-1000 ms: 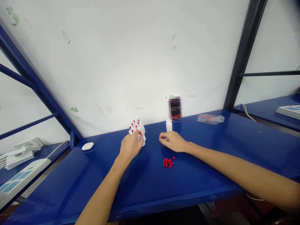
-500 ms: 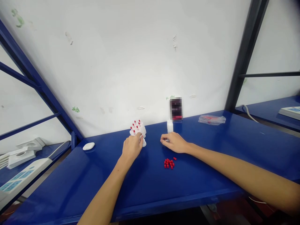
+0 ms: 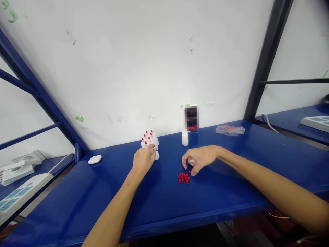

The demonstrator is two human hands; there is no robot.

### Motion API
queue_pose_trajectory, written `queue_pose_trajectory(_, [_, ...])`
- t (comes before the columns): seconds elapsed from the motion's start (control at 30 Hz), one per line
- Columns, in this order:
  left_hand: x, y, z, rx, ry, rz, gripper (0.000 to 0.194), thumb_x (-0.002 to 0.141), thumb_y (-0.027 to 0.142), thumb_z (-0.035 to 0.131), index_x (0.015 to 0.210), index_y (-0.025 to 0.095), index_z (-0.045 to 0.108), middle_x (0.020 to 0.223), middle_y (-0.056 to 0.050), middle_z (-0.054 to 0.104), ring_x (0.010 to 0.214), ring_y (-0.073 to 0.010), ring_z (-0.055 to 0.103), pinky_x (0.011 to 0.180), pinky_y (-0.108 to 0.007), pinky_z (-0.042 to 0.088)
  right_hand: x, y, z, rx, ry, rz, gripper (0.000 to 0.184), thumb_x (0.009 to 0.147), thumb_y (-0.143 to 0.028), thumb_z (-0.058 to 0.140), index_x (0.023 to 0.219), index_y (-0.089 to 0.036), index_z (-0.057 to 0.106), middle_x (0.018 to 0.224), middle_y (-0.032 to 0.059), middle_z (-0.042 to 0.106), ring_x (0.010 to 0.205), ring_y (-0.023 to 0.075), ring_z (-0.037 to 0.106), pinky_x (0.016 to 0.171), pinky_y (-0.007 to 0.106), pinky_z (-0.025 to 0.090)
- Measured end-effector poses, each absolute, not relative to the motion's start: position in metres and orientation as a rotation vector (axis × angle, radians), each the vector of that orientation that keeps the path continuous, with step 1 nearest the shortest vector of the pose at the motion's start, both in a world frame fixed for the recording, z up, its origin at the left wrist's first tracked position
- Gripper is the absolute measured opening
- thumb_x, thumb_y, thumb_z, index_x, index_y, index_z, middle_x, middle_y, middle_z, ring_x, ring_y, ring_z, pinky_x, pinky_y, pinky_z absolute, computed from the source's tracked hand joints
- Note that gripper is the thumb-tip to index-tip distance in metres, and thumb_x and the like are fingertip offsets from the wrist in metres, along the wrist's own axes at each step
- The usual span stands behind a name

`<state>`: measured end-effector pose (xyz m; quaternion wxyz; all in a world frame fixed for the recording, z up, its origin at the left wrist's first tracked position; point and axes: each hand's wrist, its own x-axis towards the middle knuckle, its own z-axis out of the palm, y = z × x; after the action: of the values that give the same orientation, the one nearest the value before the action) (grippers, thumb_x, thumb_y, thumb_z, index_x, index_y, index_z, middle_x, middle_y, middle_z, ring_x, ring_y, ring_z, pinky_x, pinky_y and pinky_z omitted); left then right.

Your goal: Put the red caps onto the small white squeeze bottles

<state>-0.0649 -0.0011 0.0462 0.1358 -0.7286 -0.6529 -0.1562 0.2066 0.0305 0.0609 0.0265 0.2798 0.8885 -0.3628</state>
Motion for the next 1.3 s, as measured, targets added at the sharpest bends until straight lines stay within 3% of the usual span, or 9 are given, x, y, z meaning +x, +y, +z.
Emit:
queue_pose_trajectory(0.17, [-0.057,-0.007,0.048,-2.155,-1.774,-0.58,0.032,0.097,0.034,0.044,0.109,0.023,0.071,0.075,-0.006,0.072,0.071,-0.0218,0.068,0.066,-0.028,0.042,0.205,0.031,0.059,0.785,2.792,-1.086,0.03,0.072,-0.039,0.076,0.093,-0.017,0.072,0.063,-0.0056,0.056,0.053,0.0094,0.048,0.052,0.023,0.034])
queue_pose_trajectory(0.37, [-0.038,-0.019,0.043,-2.427,-1.228,-0.903,0.025,0.094,0.029,0.049,0.09,0.021,0.073,0.053,0.003,0.06,0.053,-0.0121,0.056,0.083,-0.034,0.038,0.195,0.034,0.052,0.884,2.962,-1.21,0.025,0.074,-0.037,0.075,0.087,-0.015,0.073,0.062,-0.0051,0.056,0.055,0.0089,0.048,0.054,0.023,0.036])
queue_pose_trajectory(0.5, [-0.033,-0.018,0.032,-2.529,-1.107,-0.999,0.021,0.092,0.024,0.052,0.104,0.02,0.069,0.048,0.007,0.056,0.045,-0.0092,0.048,0.077,-0.033,0.039,0.179,0.031,0.045,1.163,3.027,-1.781,0.032,0.074,-0.043,0.075,0.087,-0.014,0.07,0.058,-0.0056,0.054,0.05,0.0084,0.045,0.049,0.023,0.034])
queue_pose_trajectory(0.63, [-0.036,-0.012,0.02,-2.556,-1.045,-1.12,0.026,0.093,0.023,0.054,0.115,0.019,0.066,0.053,0.005,0.058,0.05,-0.0102,0.052,0.067,-0.026,0.044,0.166,0.025,0.037,1.111,2.747,-2.393,0.035,0.074,-0.045,0.076,0.082,-0.013,0.068,0.049,-0.0058,0.052,0.044,0.0068,0.039,0.045,0.023,0.027])
queue_pose_trajectory(0.83, [-0.037,-0.009,0.017,-2.57,-0.99,-1.343,0.023,0.097,0.03,0.055,0.108,0.017,0.069,0.064,0.001,0.064,0.053,-0.0087,0.053,0.055,-0.02,0.044,0.159,0.022,0.029,0.959,2.567,-2.719,0.033,0.074,-0.044,0.076,0.08,-0.014,0.064,0.046,-0.0092,0.043,0.042,0.0071,0.04,0.045,0.023,0.028])
queue_pose_trajectory(0.93, [-0.036,-0.009,0.018,-2.555,-0.992,-1.368,0.022,0.097,0.031,0.055,0.103,0.017,0.071,0.065,0.0,0.063,0.054,-0.0093,0.052,0.054,-0.021,0.043,0.16,0.021,0.027,0.994,2.76,-2.494,0.033,0.084,-0.049,0.065,0.084,-0.016,0.061,0.049,-0.0084,0.044,0.044,0.0089,0.042,0.048,0.024,0.032])
queue_pose_trajectory(1.13, [-0.036,-0.01,0.018,-2.61,-0.996,-1.255,0.02,0.098,0.027,0.053,0.101,0.017,0.07,0.072,-0.002,0.06,0.062,-0.0105,0.053,0.06,-0.023,0.044,0.163,0.013,0.024,1.128,3.456,-1.151,0.04,0.101,-0.038,0.035,0.071,-0.018,0.051,0.064,-0.0019,0.052,0.059,0.0111,0.047,0.061,0.026,0.034])
queue_pose_trajectory(1.3, [-0.034,-0.011,0.014,-2.667,-0.983,-1.204,0.022,0.098,0.027,0.051,0.102,0.016,0.07,0.069,-0.002,0.06,0.059,-0.0108,0.052,0.058,-0.022,0.044,0.165,0.013,0.022,1.144,3.469,-0.712,0.032,0.1,-0.033,0.036,0.074,-0.02,0.049,0.066,-0.0024,0.051,0.06,0.0121,0.043,0.062,0.026,0.03])
